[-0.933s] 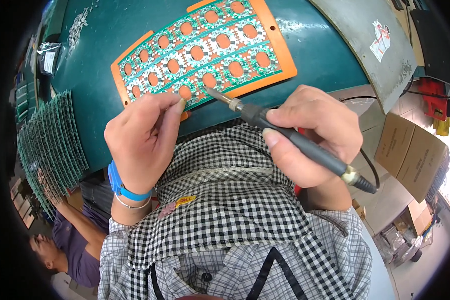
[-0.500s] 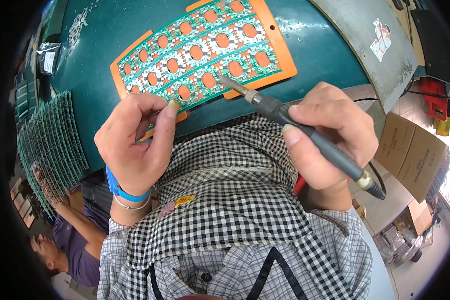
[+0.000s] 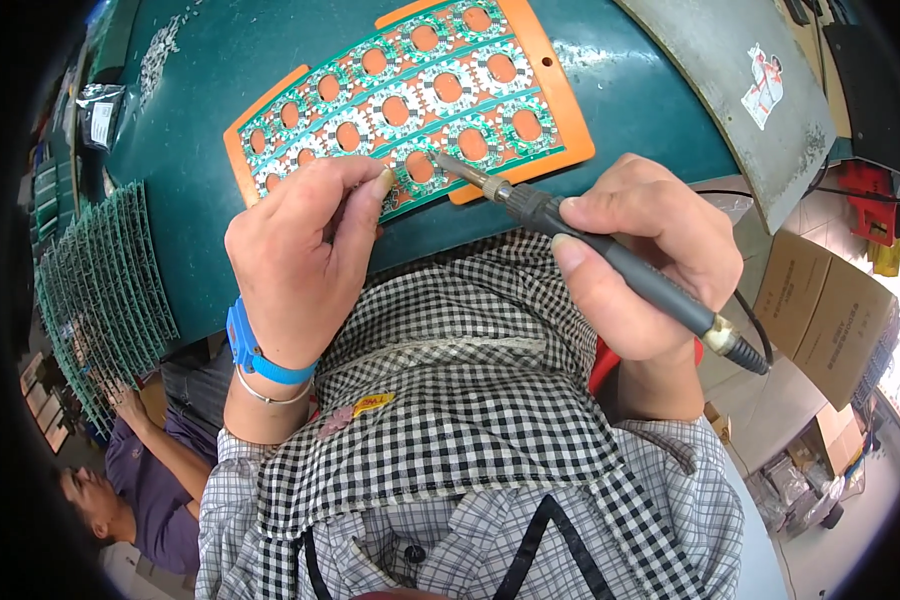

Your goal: The person places a circuit board panel onto a fixture, solders components onto the board using a soldering iron, and removes the panel from the fixture.

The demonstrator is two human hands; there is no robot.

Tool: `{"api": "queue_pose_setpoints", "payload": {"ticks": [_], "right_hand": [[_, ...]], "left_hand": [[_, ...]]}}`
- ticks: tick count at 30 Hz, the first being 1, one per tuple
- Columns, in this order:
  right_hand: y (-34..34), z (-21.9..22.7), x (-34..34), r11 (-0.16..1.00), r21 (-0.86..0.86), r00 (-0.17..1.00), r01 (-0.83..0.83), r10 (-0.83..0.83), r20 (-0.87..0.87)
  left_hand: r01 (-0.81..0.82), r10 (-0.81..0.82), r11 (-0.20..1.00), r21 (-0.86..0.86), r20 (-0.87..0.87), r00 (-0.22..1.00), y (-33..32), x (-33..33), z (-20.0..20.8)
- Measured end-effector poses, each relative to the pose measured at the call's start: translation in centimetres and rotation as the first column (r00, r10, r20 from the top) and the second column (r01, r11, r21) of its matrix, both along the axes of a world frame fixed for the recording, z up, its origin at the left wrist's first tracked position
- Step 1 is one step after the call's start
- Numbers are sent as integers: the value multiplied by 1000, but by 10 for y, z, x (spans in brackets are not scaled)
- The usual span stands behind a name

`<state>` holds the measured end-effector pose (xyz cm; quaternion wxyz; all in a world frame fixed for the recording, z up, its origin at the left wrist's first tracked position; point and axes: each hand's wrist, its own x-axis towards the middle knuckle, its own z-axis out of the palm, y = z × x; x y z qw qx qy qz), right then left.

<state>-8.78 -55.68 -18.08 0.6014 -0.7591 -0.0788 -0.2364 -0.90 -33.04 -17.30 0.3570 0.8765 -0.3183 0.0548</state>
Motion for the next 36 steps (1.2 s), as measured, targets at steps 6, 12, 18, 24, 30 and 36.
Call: {"api": "queue_pose_setpoints", "payload": {"ticks": [6, 12, 18, 24, 30, 36], "right_hand": [[-2, 1, 0, 1000, -23, 1000, -1, 2, 5], [-11, 1, -9, 994, 86, 997, 62, -66, 43], [-12, -1, -9, 997, 68, 1000, 29, -28, -8], [-10, -1, -9, 999, 16, 999, 42, -42, -3], [-15, -1, -12, 995, 68, 995, 79, -83, 47], [-23, 3, -10, 988, 114, 994, 102, -105, 16]], "left_hand": [[35, -35, 999, 4, 57, 998, -1, 2, 0], [48, -48, 999, -9, 53, 997, -5, -1, 5], [71, -71, 997, 2, 95, 993, -14, 0, -3], [99, -101, 995, 25, 90, 991, -15, 2, -2], [75, -72, 996, -46, 71, 995, -13, -1, 7], [28, -27, 999, -41, 22, 999, -20, 6, 17]]}}
